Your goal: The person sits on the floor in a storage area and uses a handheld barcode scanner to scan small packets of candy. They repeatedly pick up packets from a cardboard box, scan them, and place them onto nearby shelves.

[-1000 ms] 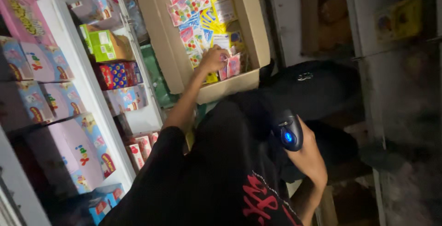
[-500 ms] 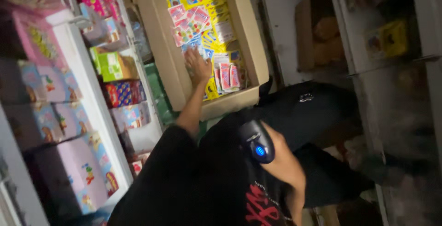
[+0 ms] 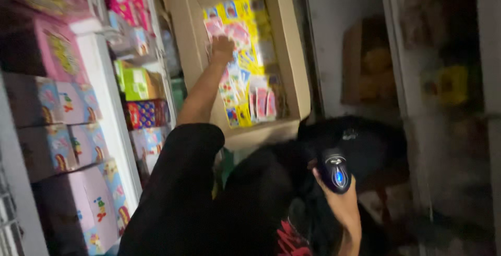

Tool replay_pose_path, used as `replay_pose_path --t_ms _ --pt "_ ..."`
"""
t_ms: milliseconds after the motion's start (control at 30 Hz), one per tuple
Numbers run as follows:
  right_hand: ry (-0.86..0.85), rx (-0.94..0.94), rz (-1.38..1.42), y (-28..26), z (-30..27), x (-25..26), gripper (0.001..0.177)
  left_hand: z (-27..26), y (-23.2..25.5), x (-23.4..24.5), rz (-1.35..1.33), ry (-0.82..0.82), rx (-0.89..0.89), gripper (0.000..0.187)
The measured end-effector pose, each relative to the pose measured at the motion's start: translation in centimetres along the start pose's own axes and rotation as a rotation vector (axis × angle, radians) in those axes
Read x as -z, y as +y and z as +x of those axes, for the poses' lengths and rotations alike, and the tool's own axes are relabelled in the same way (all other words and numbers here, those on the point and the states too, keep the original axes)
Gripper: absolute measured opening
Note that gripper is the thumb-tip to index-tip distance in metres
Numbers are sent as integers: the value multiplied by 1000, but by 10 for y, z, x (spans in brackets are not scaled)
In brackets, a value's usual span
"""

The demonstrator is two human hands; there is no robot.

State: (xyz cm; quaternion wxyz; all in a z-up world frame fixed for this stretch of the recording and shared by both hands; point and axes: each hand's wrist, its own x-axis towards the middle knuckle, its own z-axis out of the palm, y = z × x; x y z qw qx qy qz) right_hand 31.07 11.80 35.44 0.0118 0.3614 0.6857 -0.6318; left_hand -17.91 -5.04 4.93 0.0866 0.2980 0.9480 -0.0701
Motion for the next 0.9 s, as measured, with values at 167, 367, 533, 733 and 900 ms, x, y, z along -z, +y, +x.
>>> replay_pose_path --t_ms 167,367,533,733,900 --pt "255 -48 -68 1 20 -5 37 -4 -24 -10 75 -246 160 55" --pt "291 -137 57 11 23 -9 34 -4 -12 -14 -20 -207 27 51" --pt "329 -162 298 9 0 -22 24 -16 -25 1 -72 -99 -210 48" --pt "424 -219 301 6 -4 -22 25 -16 -33 20 -65 22 -387 46" --pt "411 -69 424 -2 -7 -27 20 -26 -25 7 245 -249 -187 83"
